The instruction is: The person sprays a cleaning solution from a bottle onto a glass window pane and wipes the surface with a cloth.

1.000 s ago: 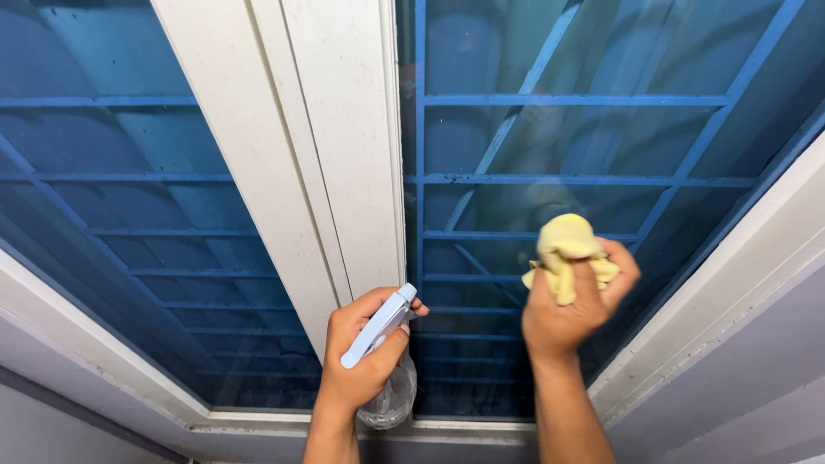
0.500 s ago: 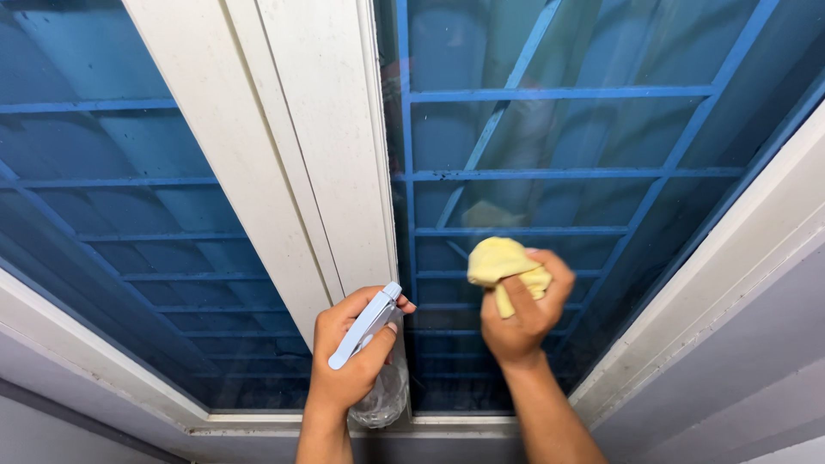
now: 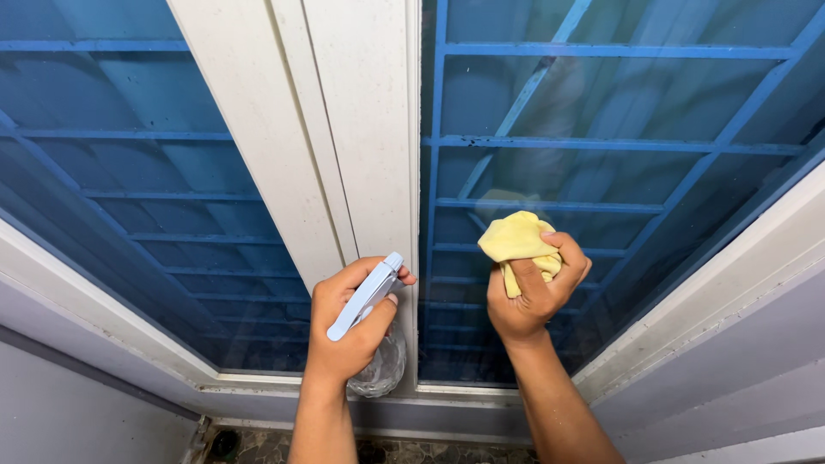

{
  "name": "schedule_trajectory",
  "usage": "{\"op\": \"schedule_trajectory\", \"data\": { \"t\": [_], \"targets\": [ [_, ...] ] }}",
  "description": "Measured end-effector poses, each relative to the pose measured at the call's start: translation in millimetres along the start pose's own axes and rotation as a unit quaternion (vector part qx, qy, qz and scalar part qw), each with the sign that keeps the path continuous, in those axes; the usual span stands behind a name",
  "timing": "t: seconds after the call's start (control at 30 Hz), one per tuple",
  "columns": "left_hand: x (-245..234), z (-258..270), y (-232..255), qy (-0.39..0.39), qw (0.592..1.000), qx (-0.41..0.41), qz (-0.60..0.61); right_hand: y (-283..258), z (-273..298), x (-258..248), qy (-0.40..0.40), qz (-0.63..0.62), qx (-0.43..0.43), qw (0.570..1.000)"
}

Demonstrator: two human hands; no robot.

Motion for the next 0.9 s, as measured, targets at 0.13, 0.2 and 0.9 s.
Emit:
{"op": "schedule_trajectory", "data": {
  "t": [0.13,0.2,0.9],
  "targets": [
    [7.3,-0.4,0.3,-0.013,0.999,0.029,0.012,14.0,-4.0,-4.1,-0.003,-0.072,0.004,0.997],
    [9.1,0.2,0.5,-0.016,0.999,0.027,0.022,19.3,-6.5,-11.1,0.008,-0.055,0.005,0.998],
    [27.6,-2.6,-6.3,-0.026,0.999,-0.004,0.039,17.3,-18.8,-20.3,0.017,-0.047,0.033,0.998]
  ]
}}
Point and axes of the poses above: each hand's wrist, its own z-axis away from the middle knuckle, its own x-axis out of the palm, y = z × x, the point moved 5 cm from there along -z, towards the middle knuckle, and after that the axes turned 3 degrees about -y, right-handed, at the moved point
